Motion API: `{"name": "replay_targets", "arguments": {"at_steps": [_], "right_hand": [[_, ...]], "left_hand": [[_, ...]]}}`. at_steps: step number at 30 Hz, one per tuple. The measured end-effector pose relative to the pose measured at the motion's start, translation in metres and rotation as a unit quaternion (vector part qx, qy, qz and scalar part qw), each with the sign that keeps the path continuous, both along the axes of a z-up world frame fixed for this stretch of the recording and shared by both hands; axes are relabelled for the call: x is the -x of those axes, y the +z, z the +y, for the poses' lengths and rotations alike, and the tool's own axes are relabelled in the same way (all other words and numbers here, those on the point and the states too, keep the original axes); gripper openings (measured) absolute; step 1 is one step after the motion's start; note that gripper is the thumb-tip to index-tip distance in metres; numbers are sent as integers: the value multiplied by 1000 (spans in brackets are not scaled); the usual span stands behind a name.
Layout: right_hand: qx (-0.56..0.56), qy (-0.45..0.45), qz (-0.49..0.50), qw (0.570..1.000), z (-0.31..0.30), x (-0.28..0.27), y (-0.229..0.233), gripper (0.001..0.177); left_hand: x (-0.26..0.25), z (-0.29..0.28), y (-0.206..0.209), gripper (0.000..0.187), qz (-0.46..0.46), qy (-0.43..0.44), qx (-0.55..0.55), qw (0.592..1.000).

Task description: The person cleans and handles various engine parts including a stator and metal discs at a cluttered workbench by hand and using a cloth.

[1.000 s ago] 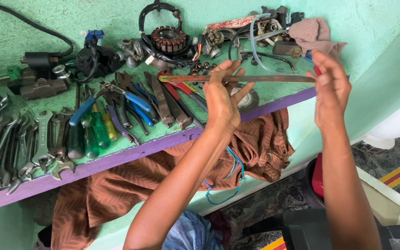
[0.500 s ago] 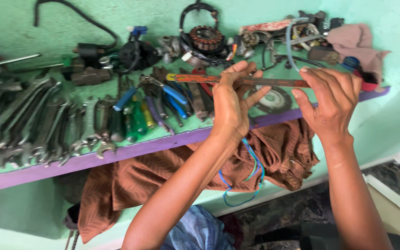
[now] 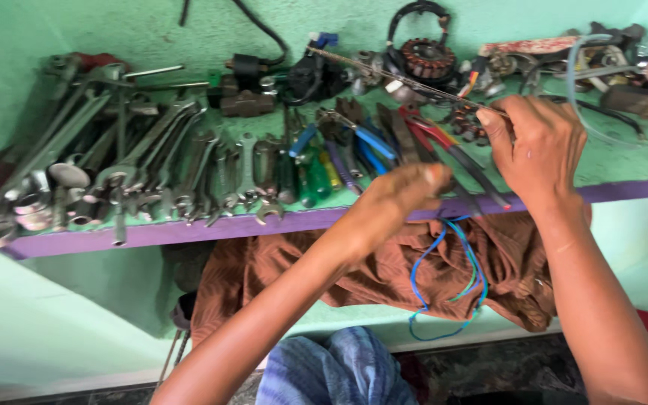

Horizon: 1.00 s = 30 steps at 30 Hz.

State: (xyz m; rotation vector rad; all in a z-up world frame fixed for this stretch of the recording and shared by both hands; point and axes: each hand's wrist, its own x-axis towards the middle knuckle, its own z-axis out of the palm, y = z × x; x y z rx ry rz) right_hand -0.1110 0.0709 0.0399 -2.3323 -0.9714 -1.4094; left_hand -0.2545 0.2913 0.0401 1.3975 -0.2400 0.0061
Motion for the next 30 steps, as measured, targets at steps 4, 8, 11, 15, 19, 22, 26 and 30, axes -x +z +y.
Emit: {"name": "replay_targets", "arguments": {"at_steps": [4, 8, 11, 15, 19, 22, 26, 30], "right_hand": [[38, 20, -49, 998, 35, 0, 15, 32], [87, 22, -58, 994, 66, 13, 28, 32], [98, 12, -43, 994, 79, 22, 35, 31], [99, 41, -22, 994, 91, 22, 48, 32], [117, 49, -8, 992, 105, 19, 62, 33], [125, 55, 1, 991, 118, 13, 72, 31], [124, 75, -4, 989, 136, -5, 83, 33], [124, 93, 18, 988, 155, -30, 92, 28]], "left_hand": [[51, 45, 10, 28, -266, 161, -310, 899], [64, 75, 26, 20, -342, 280, -442, 781], [48, 101, 33, 21, -401, 299, -508, 702], [4, 143, 42, 53, -452, 353, -618, 537], [-31, 179, 63, 60, -433, 331, -689, 477], [-35, 196, 80, 46, -267, 248, -719, 592], [-41, 215, 97, 40, -284, 203, -646, 679], [-66, 241, 105, 30, -399, 213, -619, 642]]}}
